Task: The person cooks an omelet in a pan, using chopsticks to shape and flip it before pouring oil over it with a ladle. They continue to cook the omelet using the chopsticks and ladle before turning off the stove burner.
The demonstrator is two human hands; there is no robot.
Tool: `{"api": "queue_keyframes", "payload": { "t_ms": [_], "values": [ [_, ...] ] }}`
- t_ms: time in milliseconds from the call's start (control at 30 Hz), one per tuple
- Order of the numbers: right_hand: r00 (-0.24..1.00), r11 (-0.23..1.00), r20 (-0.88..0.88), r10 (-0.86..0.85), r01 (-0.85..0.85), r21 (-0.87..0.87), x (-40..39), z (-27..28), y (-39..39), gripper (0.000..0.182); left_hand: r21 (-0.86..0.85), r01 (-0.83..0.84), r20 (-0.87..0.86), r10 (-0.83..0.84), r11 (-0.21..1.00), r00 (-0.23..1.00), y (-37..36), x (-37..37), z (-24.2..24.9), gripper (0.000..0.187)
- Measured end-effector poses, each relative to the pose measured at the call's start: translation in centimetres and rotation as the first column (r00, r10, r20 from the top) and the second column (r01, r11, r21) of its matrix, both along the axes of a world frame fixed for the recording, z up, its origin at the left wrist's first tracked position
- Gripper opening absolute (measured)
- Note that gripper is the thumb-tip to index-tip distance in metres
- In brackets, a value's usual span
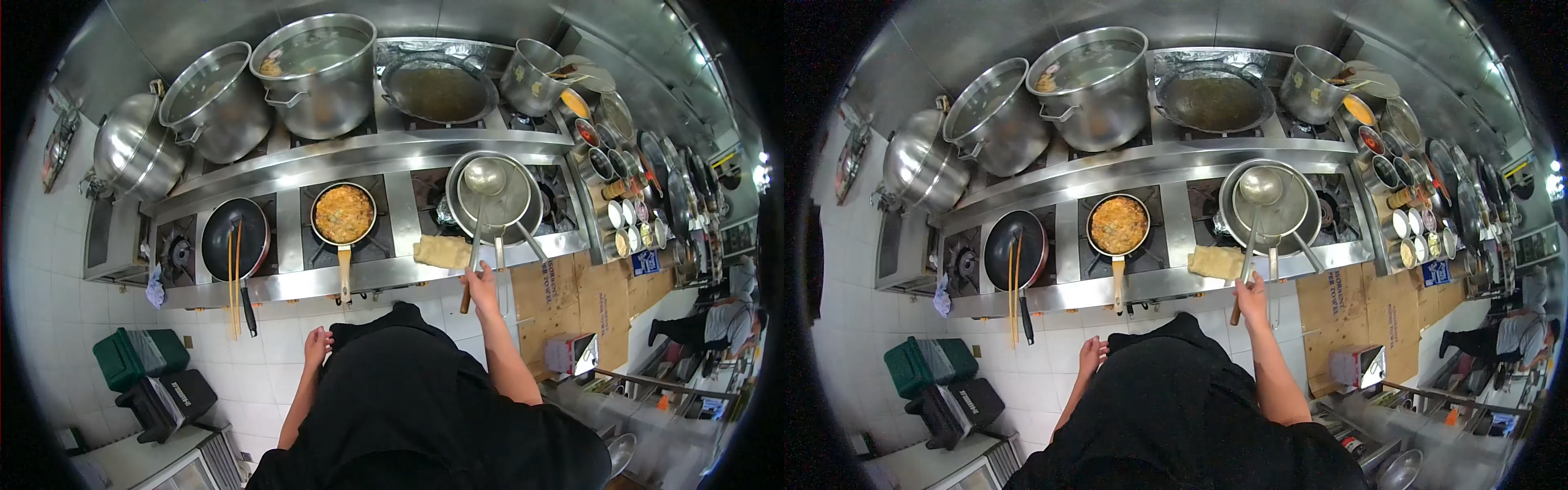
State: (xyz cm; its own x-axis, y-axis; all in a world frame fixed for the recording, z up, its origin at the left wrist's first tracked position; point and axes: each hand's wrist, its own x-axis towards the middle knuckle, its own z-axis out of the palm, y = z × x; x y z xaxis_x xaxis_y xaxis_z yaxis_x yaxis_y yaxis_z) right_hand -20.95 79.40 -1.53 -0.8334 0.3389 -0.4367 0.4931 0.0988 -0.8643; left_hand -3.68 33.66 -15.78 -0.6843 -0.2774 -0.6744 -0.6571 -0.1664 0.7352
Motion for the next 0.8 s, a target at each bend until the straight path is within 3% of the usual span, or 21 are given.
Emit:
{"api": "queue_keyframes", "payload": {
  "t_ms": [67, 133, 167, 200, 233, 267, 333, 367, 400, 433, 500, 533, 567, 600, 667, 733, 800],
  "values": [
    [0.997, 0.998, -0.075, -0.035, 0.04, 0.057, 0.2, -1.7, 0.4, 0.07, 0.024, -0.014, 0.01, 0.013, 1.0, 1.0, -2.4, 1.5, -2.3, 0.047],
    [0.992, 0.932, -0.103, 0.074, -0.032, 0.362, 0.6, -1.8, 0.1, 0.067, -0.035, 0.074, 0.076, -0.071, 0.997, 0.995, -4.9, 3.9, -4.1, 0.048],
    [0.991, 0.931, -0.098, 0.088, -0.047, 0.363, 1.1, -0.4, -1.4, 0.067, -0.076, 0.122, 0.076, -0.117, 0.99, 0.99, -6.4, 5.2, -5.8, 0.049],
    [0.946, 0.693, -0.232, 0.225, 0.012, 0.72, 2.0, 2.7, -3.0, 0.063, -0.074, 0.111, 0.08, -0.105, 0.991, 0.991, -7.7, 6.3, -6.2, 0.049],
    [0.87, 0.342, -0.29, 0.398, 0.153, 0.927, 2.9, 5.4, -4.7, 0.058, -0.145, 0.21, 0.127, -0.192, 0.967, 0.973, -9.0, 7.3, -6.4, 0.049],
    [0.87, 0.341, -0.285, 0.402, 0.146, 0.929, 3.6, 7.1, -6.4, 0.058, -0.21, 0.312, 0.18, -0.277, 0.926, 0.944, -10.1, 8.1, -6.5, 0.05],
    [0.779, 0.638, -0.436, 0.451, 0.06, 0.768, 4.7, 9.3, -10.2, 0.048, -0.268, 0.367, 0.222, -0.314, 0.891, 0.923, -12.1, 9.7, -5.9, 0.053],
    [0.812, 0.719, -0.36, 0.46, -0.103, 0.687, 5.3, 8.9, -12.0, 0.04, -0.328, 0.536, 0.286, -0.46, 0.778, 0.841, -13.6, 10.5, -6.9, 0.054],
    [0.863, 0.836, -0.273, 0.425, -0.259, 0.483, 5.7, 7.6, -14.2, 0.039, -0.371, 0.684, 0.358, -0.583, 0.628, 0.73, -14.9, 11.2, -7.5, 0.056],
    [0.895, 0.9, -0.172, 0.412, -0.37, 0.23, 5.7, 5.2, -16.2, 0.039, -0.401, 0.661, 0.355, -0.558, 0.634, 0.75, -15.1, 11.9, -6.4, 0.059],
    [0.849, 0.875, -0.209, 0.484, -0.464, 0.14, 5.1, -4.9, -19.0, 0.044, -0.422, 0.706, 0.358, -0.61, 0.569, 0.707, -17.4, 13.2, -8.7, 0.058],
    [0.889, 0.891, -0.059, 0.455, -0.454, 0.028, 4.9, -4.6, -21.1, 0.048, -0.444, 0.74, 0.36, -0.656, 0.504, 0.663, -18.1, 14.1, -9.8, 0.057],
    [0.896, 0.9, 0.096, 0.435, -0.428, -0.079, 4.4, -4.2, -23.1, 0.053, -0.371, 0.753, 0.386, -0.647, 0.544, 0.658, -18.3, 13.9, -8.0, 0.055],
    [0.887, 0.893, 0.101, 0.45, -0.444, -0.075, 4.0, -5.2, -24.3, 0.053, -0.443, 0.721, 0.373, -0.621, 0.532, 0.689, -18.9, 14.5, -8.5, 0.055],
    [0.956, 0.88, 0.17, 0.239, -0.139, -0.454, 2.9, -8.5, -26.5, 0.059, -0.36, 0.704, 0.37, -0.599, 0.612, 0.71, -20.1, 15.0, -8.9, 0.054],
    [0.956, 0.864, 0.159, 0.247, -0.143, -0.482, 1.8, -9.4, -27.6, 0.049, -0.391, 0.518, 0.271, -0.443, 0.76, 0.855, -20.8, 16.4, -11.0, 0.052],
    [0.959, 0.824, 0.152, 0.24, -0.119, -0.554, 0.8, -9.5, -28.1, 0.035, -0.392, 0.432, 0.24, -0.363, 0.812, 0.901, -20.7, 17.0, -10.5, 0.049]
  ]
}}
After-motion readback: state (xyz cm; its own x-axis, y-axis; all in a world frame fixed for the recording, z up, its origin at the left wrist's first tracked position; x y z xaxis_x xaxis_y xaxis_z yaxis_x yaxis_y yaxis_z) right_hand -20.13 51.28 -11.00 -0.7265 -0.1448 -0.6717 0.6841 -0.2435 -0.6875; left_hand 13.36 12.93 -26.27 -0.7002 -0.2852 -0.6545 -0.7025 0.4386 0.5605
